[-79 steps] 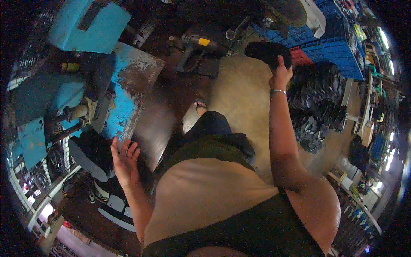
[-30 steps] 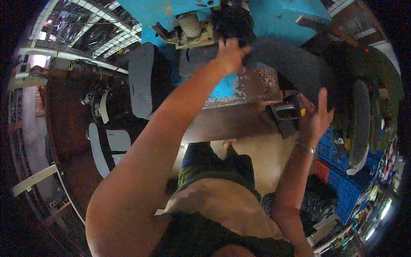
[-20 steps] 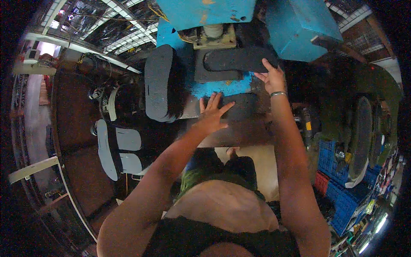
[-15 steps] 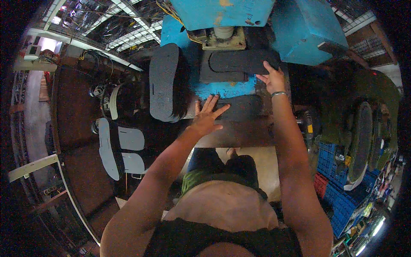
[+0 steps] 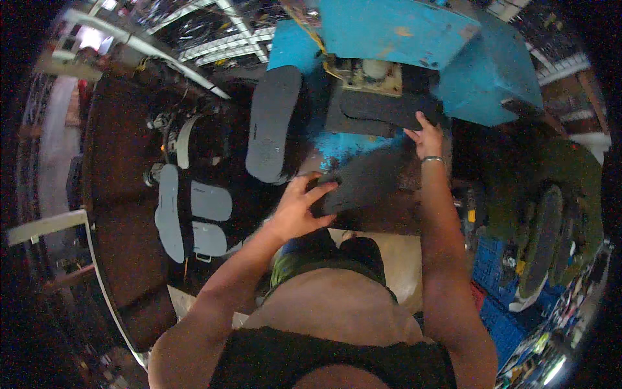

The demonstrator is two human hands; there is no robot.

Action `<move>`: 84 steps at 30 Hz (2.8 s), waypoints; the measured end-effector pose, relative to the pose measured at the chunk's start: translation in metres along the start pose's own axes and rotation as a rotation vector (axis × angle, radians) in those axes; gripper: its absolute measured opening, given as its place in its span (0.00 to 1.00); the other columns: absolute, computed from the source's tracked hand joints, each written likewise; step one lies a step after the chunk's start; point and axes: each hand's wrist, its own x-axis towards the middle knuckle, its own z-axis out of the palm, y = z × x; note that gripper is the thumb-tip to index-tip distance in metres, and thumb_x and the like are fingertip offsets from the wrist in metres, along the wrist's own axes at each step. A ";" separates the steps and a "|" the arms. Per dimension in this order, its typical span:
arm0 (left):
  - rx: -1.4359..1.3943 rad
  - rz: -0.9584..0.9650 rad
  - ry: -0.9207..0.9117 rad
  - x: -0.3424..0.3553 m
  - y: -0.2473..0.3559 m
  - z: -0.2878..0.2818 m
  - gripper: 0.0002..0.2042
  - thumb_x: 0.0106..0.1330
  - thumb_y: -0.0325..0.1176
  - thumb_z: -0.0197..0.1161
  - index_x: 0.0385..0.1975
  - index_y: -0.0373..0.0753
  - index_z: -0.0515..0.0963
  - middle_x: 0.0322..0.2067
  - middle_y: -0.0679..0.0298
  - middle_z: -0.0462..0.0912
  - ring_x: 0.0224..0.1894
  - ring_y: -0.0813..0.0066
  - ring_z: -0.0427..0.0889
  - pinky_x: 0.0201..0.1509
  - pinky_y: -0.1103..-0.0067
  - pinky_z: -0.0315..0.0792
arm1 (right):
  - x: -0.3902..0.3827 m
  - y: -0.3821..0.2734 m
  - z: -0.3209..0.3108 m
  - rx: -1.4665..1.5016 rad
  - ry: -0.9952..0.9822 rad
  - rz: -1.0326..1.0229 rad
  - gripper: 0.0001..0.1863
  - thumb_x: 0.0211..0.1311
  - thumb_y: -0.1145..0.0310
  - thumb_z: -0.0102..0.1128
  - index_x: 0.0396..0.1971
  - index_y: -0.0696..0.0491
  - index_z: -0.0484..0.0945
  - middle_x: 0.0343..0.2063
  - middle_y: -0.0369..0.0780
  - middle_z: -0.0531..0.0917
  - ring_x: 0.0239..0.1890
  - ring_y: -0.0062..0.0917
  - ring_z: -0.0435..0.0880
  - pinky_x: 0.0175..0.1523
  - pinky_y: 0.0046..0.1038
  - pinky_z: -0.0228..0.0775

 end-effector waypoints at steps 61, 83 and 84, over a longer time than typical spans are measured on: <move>-0.955 -0.601 0.135 -0.027 0.125 0.057 0.22 0.73 0.30 0.69 0.64 0.47 0.70 0.46 0.59 0.77 0.44 0.66 0.85 0.43 0.69 0.86 | -0.343 -0.093 -0.159 0.081 -0.034 -0.002 0.25 0.70 0.63 0.72 0.63 0.53 0.78 0.53 0.35 0.84 0.49 0.24 0.84 0.48 0.32 0.81; -0.548 -0.473 -0.393 0.071 0.132 0.132 0.26 0.79 0.44 0.63 0.71 0.41 0.69 0.54 0.60 0.81 0.50 0.69 0.85 0.54 0.74 0.77 | -0.297 0.176 -0.496 -0.045 1.320 -0.110 0.18 0.68 0.71 0.73 0.54 0.55 0.78 0.43 0.39 0.88 0.37 0.29 0.90 0.35 0.36 0.90; -0.534 -0.508 -0.391 0.070 0.132 0.130 0.26 0.79 0.43 0.64 0.71 0.42 0.70 0.53 0.61 0.81 0.50 0.69 0.85 0.54 0.74 0.77 | -0.305 0.170 -0.497 -0.016 1.322 -0.118 0.17 0.68 0.71 0.72 0.54 0.55 0.78 0.43 0.39 0.88 0.37 0.30 0.90 0.35 0.36 0.90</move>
